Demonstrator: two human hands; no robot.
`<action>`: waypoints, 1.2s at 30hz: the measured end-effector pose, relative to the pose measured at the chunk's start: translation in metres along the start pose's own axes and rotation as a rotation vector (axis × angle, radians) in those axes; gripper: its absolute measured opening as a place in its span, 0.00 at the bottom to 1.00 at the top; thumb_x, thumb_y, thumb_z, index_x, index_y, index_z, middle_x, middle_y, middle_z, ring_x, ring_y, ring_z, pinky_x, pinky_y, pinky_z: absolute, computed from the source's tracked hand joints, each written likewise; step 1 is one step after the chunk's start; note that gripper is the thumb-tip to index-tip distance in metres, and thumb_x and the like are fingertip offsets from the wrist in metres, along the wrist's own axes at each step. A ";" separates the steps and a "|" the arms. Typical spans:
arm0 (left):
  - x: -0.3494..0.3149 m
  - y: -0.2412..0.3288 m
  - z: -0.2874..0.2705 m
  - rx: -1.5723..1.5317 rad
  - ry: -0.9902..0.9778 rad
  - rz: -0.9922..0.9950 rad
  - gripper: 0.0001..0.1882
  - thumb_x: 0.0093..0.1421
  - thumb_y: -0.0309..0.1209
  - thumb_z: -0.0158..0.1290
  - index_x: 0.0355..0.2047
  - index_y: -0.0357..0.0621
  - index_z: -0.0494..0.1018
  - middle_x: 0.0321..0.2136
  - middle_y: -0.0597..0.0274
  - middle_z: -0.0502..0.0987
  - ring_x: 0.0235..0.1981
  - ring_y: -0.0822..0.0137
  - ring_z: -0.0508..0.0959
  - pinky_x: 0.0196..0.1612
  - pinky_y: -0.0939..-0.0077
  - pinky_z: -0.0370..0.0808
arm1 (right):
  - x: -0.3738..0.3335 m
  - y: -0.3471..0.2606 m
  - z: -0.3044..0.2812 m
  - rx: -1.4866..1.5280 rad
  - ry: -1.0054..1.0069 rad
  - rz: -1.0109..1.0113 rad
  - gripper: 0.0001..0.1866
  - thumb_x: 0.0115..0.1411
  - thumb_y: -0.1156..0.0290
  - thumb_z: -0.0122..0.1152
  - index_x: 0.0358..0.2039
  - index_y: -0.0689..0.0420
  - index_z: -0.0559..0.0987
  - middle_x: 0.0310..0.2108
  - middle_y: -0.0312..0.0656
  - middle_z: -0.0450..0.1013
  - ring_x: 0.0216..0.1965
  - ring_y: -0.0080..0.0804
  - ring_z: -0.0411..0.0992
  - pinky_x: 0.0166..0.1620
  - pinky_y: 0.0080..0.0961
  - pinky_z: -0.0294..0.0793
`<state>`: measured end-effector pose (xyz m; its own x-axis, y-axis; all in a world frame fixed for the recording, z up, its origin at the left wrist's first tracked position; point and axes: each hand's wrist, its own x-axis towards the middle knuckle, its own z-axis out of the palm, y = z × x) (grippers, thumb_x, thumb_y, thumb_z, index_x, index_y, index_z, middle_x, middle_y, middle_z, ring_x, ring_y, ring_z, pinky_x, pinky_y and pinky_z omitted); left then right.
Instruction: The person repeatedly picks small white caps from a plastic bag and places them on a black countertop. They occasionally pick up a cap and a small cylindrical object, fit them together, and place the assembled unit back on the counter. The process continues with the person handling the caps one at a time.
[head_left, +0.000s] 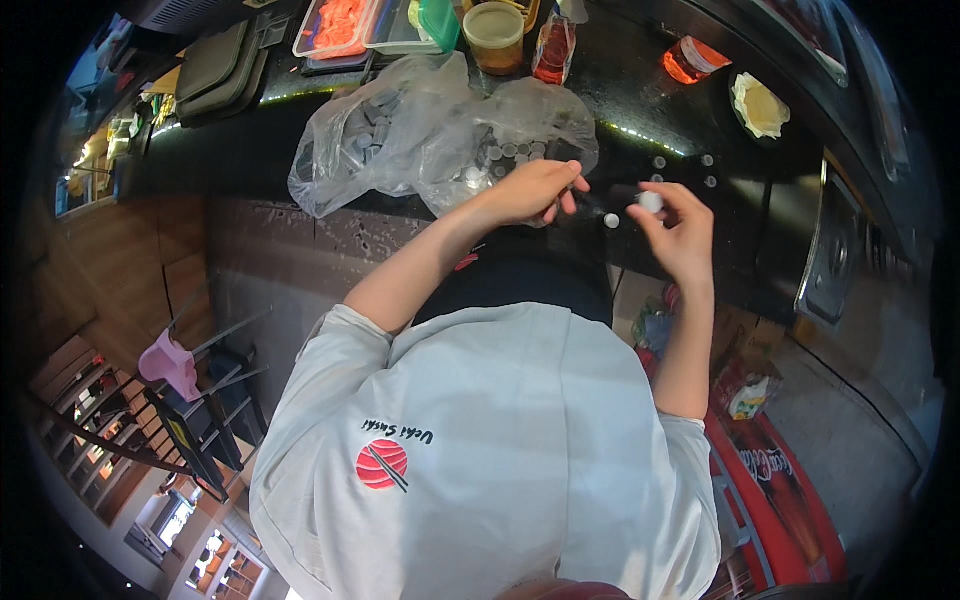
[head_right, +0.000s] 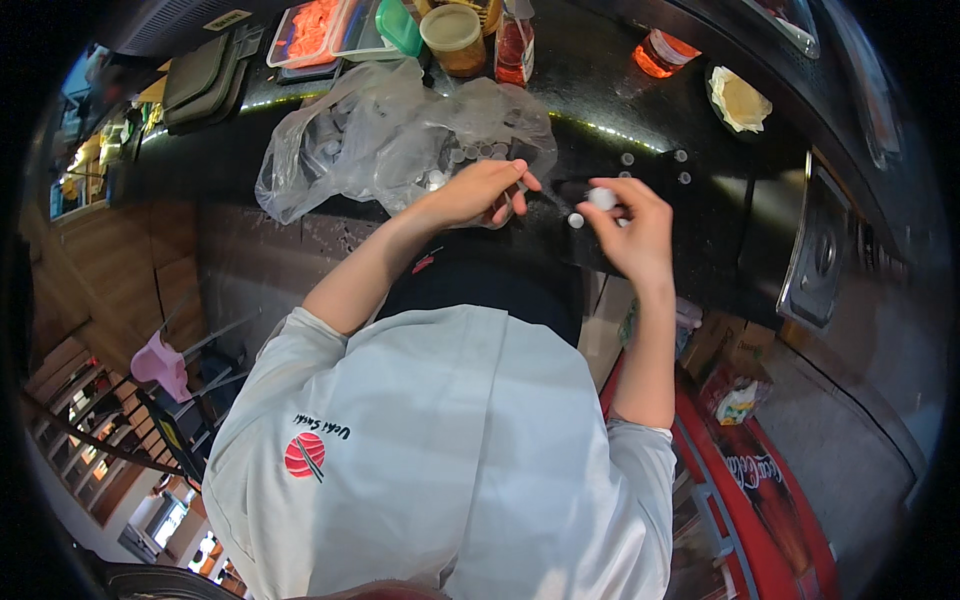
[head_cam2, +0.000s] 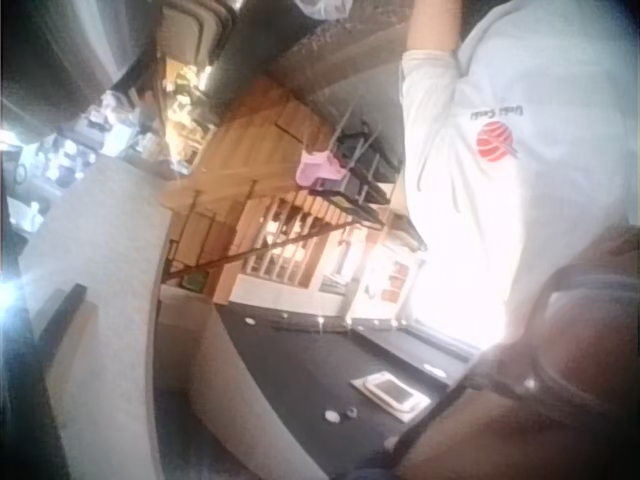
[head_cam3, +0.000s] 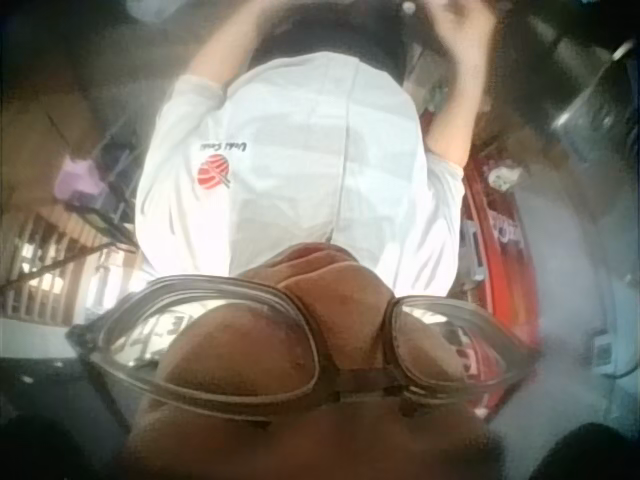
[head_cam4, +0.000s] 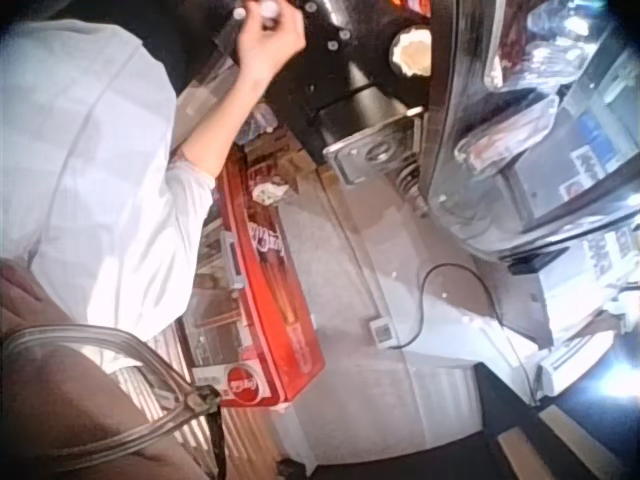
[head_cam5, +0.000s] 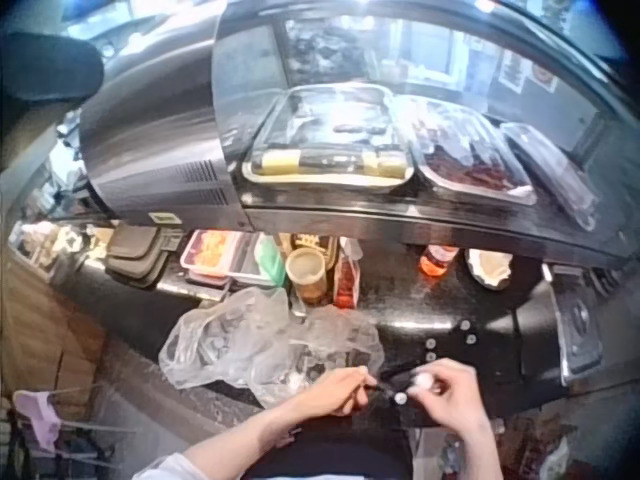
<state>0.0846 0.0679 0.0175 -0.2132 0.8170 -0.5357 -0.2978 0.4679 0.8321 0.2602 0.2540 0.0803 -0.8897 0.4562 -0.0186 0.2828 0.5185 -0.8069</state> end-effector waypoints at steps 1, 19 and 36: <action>-0.001 -0.002 0.006 -0.176 -0.073 -0.005 0.27 0.74 0.50 0.39 0.46 0.39 0.77 0.29 0.61 0.80 0.20 0.72 0.77 0.23 0.78 0.72 | -0.003 -0.018 0.007 0.056 -0.031 -0.017 0.15 0.52 0.78 0.73 0.41 0.61 0.84 0.36 0.41 0.80 0.32 0.24 0.78 0.34 0.20 0.77; -0.022 -0.020 0.029 -0.622 -0.167 -0.149 0.16 0.74 0.44 0.42 0.34 0.48 0.68 0.18 0.73 0.63 0.13 0.82 0.57 0.14 0.84 0.49 | -0.015 -0.078 0.023 -0.014 -0.223 -0.262 0.17 0.51 0.82 0.71 0.43 0.58 0.84 0.38 0.42 0.76 0.34 0.36 0.78 0.37 0.30 0.78; -0.027 -0.023 0.034 -0.602 0.031 -0.229 0.19 0.73 0.48 0.40 0.30 0.50 0.67 0.13 0.73 0.58 0.09 0.79 0.51 0.13 0.79 0.45 | -0.015 -0.076 0.033 -0.185 -0.263 -0.285 0.14 0.54 0.78 0.69 0.42 0.59 0.81 0.37 0.45 0.76 0.35 0.44 0.77 0.37 0.36 0.77</action>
<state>0.1290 0.0469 0.0174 -0.1069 0.7046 -0.7015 -0.8073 0.3503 0.4749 0.2406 0.1836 0.1218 -0.9959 0.0886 0.0203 0.0509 0.7289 -0.6827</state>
